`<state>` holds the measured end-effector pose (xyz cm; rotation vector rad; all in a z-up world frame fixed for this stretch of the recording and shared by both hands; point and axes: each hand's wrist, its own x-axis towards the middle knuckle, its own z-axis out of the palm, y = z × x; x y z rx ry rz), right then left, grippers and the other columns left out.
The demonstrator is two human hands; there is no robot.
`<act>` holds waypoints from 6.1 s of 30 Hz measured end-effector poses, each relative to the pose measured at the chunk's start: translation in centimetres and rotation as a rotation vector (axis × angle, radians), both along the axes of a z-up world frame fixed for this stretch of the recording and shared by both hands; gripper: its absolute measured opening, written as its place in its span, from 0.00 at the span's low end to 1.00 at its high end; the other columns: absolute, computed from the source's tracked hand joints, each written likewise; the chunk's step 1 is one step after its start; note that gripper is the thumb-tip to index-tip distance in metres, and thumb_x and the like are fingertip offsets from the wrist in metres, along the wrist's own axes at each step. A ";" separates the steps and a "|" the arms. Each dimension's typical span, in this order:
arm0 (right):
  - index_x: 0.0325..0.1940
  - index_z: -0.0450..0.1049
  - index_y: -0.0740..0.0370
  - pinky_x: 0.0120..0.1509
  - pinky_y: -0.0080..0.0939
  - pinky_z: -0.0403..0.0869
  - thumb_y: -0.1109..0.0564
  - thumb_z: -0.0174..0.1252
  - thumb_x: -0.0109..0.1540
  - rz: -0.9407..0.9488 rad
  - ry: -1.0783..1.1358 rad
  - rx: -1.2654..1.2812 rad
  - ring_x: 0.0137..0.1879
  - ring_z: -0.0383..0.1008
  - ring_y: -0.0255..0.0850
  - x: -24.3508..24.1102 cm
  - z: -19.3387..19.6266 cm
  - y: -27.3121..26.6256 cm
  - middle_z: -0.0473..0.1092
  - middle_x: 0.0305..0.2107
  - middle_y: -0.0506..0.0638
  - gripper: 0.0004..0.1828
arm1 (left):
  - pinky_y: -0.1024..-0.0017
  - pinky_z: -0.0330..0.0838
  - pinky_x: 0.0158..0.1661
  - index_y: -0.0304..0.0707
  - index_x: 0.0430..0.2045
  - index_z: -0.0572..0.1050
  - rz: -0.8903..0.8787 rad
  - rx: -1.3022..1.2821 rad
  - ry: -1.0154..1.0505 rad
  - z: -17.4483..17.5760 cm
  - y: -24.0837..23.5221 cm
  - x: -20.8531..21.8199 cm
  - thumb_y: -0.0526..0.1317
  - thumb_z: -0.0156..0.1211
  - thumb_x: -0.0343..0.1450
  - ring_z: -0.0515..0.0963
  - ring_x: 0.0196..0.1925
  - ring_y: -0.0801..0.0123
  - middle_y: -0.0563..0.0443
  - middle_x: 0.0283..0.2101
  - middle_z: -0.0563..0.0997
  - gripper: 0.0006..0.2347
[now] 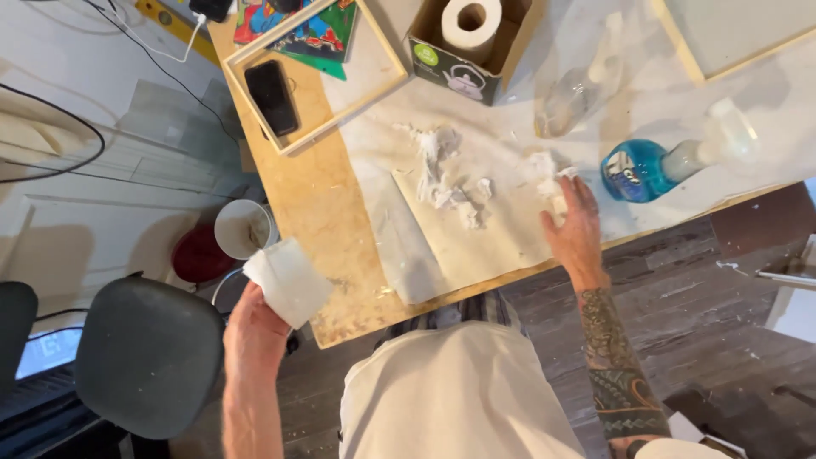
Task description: Cleaning glass panes with spray and paper towels and organizing wooden frames on a workbench.
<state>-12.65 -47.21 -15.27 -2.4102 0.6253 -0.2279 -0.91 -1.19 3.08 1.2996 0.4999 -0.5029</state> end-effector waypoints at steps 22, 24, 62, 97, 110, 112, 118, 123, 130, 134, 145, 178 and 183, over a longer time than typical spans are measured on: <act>0.52 0.80 0.53 0.67 0.56 0.71 0.60 0.62 0.67 0.080 -0.252 0.241 0.64 0.73 0.55 -3.4 6.7 -0.4 0.71 0.59 0.52 0.10 | 0.71 0.75 0.35 0.42 0.41 0.83 -0.620 1.037 -0.855 10.9 -5.6 3.8 0.33 0.66 0.72 0.77 0.24 0.70 0.51 0.24 0.79 0.06; 0.54 0.79 0.52 0.65 0.54 0.73 0.59 0.62 0.66 0.134 -0.241 0.263 0.63 0.74 0.52 -2.6 7.7 0.3 0.70 0.59 0.51 0.12 | 0.59 0.77 0.49 0.39 0.40 0.79 -1.025 0.982 -1.434 13.4 -9.8 4.3 0.28 0.56 0.73 0.83 0.45 0.50 0.44 0.36 0.83 0.08; 0.67 0.64 0.71 0.31 0.31 0.73 0.53 0.66 0.60 0.253 0.122 1.444 0.35 0.71 0.35 10.7 14.0 18.0 0.74 0.34 0.51 0.34 | 0.69 0.81 0.45 0.38 0.45 0.79 -0.471 0.769 -1.074 3.3 -9.6 1.1 0.30 0.63 0.68 0.82 0.43 0.60 0.47 0.45 0.73 0.12; 0.83 0.43 0.49 0.84 0.67 0.46 0.60 0.83 0.61 -0.307 -0.702 0.404 0.83 0.41 0.56 11.3 6.3 -2.8 0.42 0.78 0.54 0.61 | 0.63 0.77 0.48 0.48 0.65 0.65 -0.004 0.269 -0.378 -3.6 -5.8 0.5 0.32 0.54 0.75 0.79 0.46 0.68 0.46 0.49 0.79 0.21; 0.50 0.75 0.77 0.45 0.47 0.78 0.63 0.53 0.77 0.507 -0.670 0.210 0.40 0.78 0.51 10.5 14.2 -2.8 0.75 0.37 0.62 0.11 | 0.63 0.70 0.48 0.41 0.51 0.72 -0.199 0.034 -0.002 -2.3 -4.4 0.9 0.54 0.41 0.73 0.77 0.51 0.64 0.52 0.53 0.78 0.21; 0.48 0.75 0.73 0.49 0.46 0.79 0.62 0.53 0.72 0.710 -0.634 0.225 0.42 0.80 0.50 10.0 13.1 0.3 0.77 0.38 0.59 0.09 | 0.62 0.67 0.54 0.42 0.63 0.67 -0.237 -0.029 0.045 -1.0 -4.6 0.8 0.61 0.36 0.70 0.75 0.57 0.62 0.52 0.62 0.74 0.31; 0.38 0.81 0.62 0.39 0.44 0.77 0.59 0.63 0.62 0.805 -0.432 0.682 0.30 0.79 0.44 8.2 12.2 10.2 0.78 0.26 0.54 0.04 | 0.45 0.59 0.64 0.29 0.60 0.68 -0.122 -0.179 -0.001 0.9 -5.4 0.2 0.72 0.33 0.69 0.68 0.69 0.43 0.38 0.66 0.68 0.42; 0.35 0.78 0.61 0.29 0.38 0.70 0.58 0.59 0.66 0.860 -0.313 0.663 0.20 0.69 0.40 7.7 12.3 11.0 0.74 0.19 0.52 0.07 | 0.36 0.43 0.67 0.19 0.68 0.54 -0.171 -0.203 -0.075 1.4 -5.8 0.1 0.74 0.29 0.69 0.52 0.73 0.28 0.22 0.72 0.53 0.49; 0.30 0.79 0.59 0.29 0.41 0.72 0.56 0.66 0.59 0.954 -0.262 0.807 0.23 0.75 0.41 5.2 12.8 8.6 0.76 0.20 0.53 0.05 | 0.44 0.56 0.66 0.30 0.64 0.66 -0.223 -0.214 -0.003 -0.2 -4.0 0.8 0.77 0.24 0.65 0.65 0.70 0.38 0.37 0.67 0.67 0.48; 0.26 0.81 0.57 0.32 0.37 0.74 0.55 0.66 0.58 0.750 -0.190 0.739 0.24 0.76 0.37 1.9 7.2 5.5 0.77 0.18 0.51 0.07 | 0.47 0.62 0.63 0.35 0.58 0.71 -0.195 -0.205 0.025 0.0 -3.7 1.1 0.77 0.28 0.64 0.72 0.66 0.46 0.43 0.63 0.73 0.46; 0.30 0.85 0.59 0.42 0.52 0.79 0.56 0.71 0.51 0.773 0.204 0.616 0.33 0.84 0.50 -2.5 5.0 -0.4 0.82 0.25 0.59 0.06 | 0.53 0.66 0.61 0.40 0.60 0.71 -0.148 -0.193 0.057 0.7 -3.8 2.6 0.78 0.32 0.61 0.76 0.63 0.51 0.49 0.60 0.76 0.46; 0.60 0.76 0.62 0.66 0.60 0.70 0.63 0.69 0.56 0.271 -0.144 0.138 0.62 0.71 0.64 8.5 2.4 10.8 0.70 0.54 0.65 0.27 | 0.57 0.63 0.62 0.42 0.63 0.69 -0.061 -0.288 0.259 -3.4 0.8 4.0 0.72 0.31 0.68 0.74 0.62 0.54 0.52 0.58 0.76 0.39; 0.51 0.81 0.62 0.63 0.51 0.74 0.72 0.63 0.59 0.076 -0.199 0.027 0.59 0.75 0.57 7.9 -2.3 12.8 0.76 0.48 0.60 0.18 | 0.51 0.58 0.66 0.43 0.66 0.66 -0.119 -0.298 0.267 -11.3 6.2 3.5 0.73 0.30 0.68 0.70 0.68 0.48 0.47 0.64 0.72 0.41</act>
